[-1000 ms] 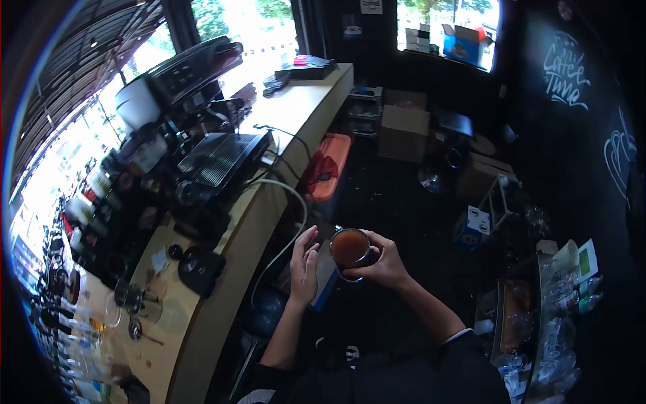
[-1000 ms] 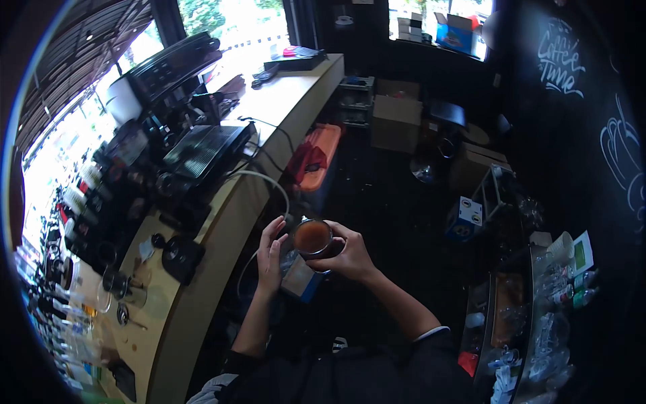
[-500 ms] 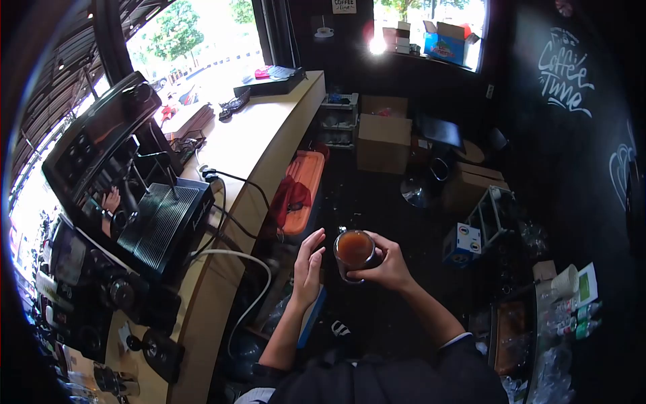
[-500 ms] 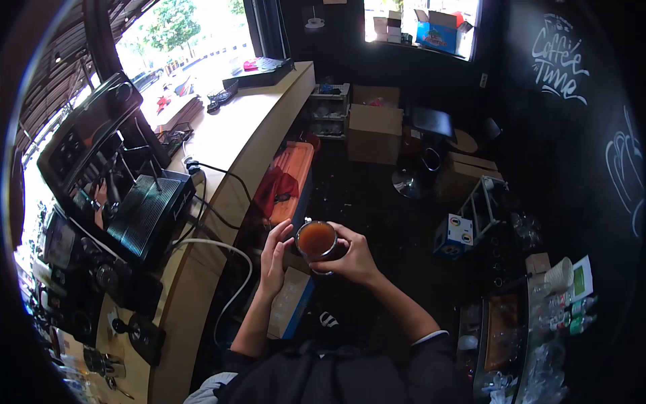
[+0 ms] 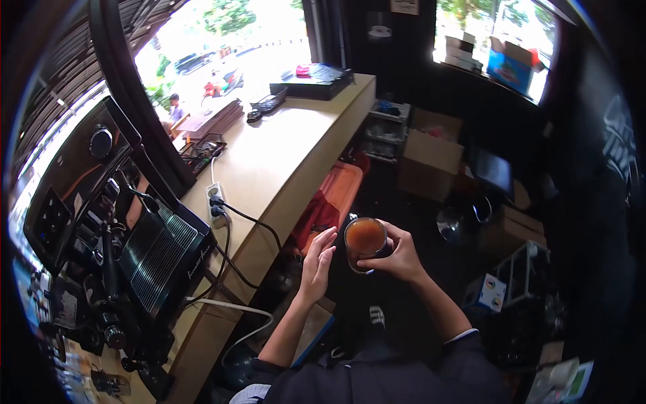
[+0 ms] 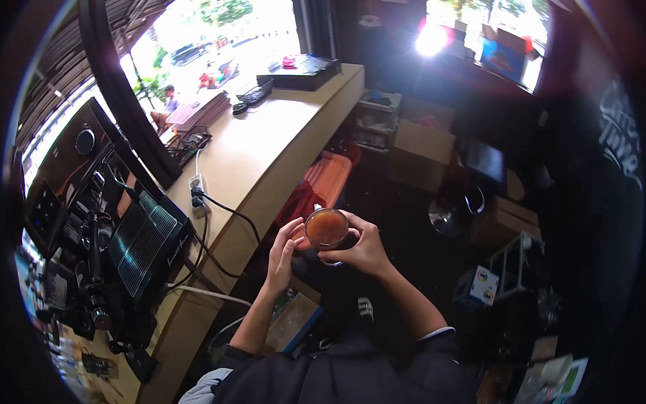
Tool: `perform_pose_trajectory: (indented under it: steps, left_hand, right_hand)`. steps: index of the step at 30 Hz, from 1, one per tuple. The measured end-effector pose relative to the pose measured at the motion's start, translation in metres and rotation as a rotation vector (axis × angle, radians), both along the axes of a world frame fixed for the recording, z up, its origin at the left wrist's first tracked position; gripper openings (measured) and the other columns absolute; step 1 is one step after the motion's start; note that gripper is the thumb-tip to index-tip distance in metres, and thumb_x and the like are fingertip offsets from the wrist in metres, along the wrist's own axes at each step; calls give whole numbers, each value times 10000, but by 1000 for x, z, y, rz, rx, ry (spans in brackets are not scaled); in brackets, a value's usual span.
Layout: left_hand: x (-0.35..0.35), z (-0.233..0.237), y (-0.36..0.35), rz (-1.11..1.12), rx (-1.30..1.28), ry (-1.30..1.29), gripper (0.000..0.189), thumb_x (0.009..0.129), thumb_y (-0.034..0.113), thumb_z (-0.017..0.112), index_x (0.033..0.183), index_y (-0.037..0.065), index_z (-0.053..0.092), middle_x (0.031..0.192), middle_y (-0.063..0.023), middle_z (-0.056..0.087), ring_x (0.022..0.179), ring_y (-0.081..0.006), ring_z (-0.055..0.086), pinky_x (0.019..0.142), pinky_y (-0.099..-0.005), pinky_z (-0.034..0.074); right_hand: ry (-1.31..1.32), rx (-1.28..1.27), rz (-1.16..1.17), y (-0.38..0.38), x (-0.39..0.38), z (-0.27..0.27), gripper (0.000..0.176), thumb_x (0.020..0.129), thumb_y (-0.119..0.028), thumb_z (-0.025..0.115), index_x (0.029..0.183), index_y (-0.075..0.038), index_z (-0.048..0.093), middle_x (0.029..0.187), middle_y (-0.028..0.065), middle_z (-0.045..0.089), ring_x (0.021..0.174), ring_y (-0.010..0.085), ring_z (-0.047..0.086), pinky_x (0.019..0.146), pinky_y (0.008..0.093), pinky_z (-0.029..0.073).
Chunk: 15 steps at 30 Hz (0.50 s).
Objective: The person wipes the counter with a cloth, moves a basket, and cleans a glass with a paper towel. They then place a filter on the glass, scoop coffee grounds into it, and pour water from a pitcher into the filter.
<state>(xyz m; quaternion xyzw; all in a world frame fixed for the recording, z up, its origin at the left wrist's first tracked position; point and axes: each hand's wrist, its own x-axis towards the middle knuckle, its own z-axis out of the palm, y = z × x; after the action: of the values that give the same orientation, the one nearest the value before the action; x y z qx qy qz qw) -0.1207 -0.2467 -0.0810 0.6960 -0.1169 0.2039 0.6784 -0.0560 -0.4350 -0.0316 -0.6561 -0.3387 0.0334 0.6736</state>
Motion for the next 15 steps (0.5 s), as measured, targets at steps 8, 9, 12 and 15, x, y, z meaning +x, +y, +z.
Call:
perform_pose_trajectory:
  steps: [8,9,12,15]
  left_hand:
    - [91,4,28,348,-6,-45,462,972,291,400,1329,-1,407,1341,-137,434,1236,-232,442,1000,-354,381]
    - [102,3,30,399,-14,-42,466,977,304,391,1332,3,402,1348,-135,430,1244,-235,437,1002,-359,383]
    - [127,5,34,547,-22,-21,527,976,392,384,1316,-11,406,1344,-147,441,1252,-237,435,981,-378,408]
    - [142,7,41,668,-15,-18,530,978,399,380,1322,-5,401,1347,-143,440,1250,-230,436,979,-380,410]
  right_hand:
    - [-33,-11,332,47,154,9,680,597,-89,843,1198,23,545,1080,70,628,972,124,610,862,274,499]
    - [-36,-23,383,52,170,13,680,603,-85,841,1202,26,540,1086,74,624,973,125,610,864,275,502]
    - [-46,-26,484,74,214,26,696,609,-75,838,1219,32,520,1100,77,615,973,129,610,864,284,511]
    - [-33,-20,601,99,251,38,713,606,-44,834,1232,37,501,1103,76,609,960,124,610,845,275,522]
